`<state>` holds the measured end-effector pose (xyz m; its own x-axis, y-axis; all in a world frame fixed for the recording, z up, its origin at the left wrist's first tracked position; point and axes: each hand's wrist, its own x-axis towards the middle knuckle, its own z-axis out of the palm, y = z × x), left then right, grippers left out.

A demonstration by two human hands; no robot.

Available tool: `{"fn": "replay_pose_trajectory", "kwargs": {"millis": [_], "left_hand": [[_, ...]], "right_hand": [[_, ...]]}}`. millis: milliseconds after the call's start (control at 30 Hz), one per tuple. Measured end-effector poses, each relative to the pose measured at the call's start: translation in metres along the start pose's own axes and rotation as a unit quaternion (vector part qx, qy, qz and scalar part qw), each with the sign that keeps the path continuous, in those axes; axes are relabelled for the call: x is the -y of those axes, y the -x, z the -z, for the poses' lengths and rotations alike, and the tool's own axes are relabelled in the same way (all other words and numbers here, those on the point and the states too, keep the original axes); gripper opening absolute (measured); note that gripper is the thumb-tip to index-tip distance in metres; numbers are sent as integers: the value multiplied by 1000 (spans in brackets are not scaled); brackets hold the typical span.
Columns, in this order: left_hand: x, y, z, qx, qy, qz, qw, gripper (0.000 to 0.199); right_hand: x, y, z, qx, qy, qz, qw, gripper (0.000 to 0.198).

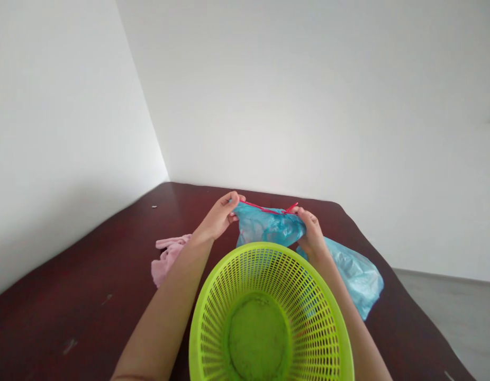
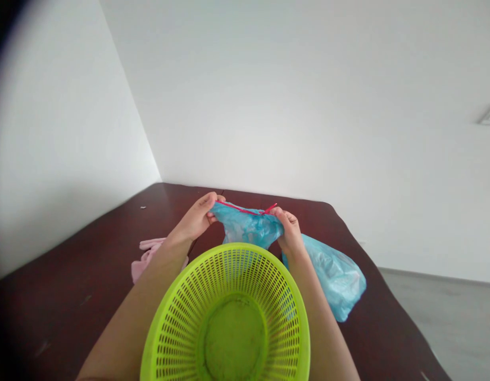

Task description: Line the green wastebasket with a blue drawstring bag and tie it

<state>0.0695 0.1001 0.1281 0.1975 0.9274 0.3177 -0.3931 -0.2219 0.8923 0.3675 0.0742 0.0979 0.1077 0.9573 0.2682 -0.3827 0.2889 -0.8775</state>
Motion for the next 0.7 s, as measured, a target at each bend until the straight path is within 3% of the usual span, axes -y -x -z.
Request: {"fn": "replay_pose_trajectory", "kwargs": {"millis": [133,300,433,633,700], "left_hand": [[-16,-1,8,-53,132,-12,990,68],[-25,-3,23,-91,167,-40,981,65],[-23,-8,31,-136,139,-67,979,66],[-13,-10,39,-200,-37,-89,975,69],[-13,-10,44,-222,-47,-85,970,64]], "right_hand": [[3,-1,-5,-18,-20,31,999,50],[10,0,-3,0,31,52,998,57],[14,1,0,-4,155,106,982,35],[32,9,-6,-19,68,109,992,62],[39,9,-3,-23,65,112,991,63]]}}
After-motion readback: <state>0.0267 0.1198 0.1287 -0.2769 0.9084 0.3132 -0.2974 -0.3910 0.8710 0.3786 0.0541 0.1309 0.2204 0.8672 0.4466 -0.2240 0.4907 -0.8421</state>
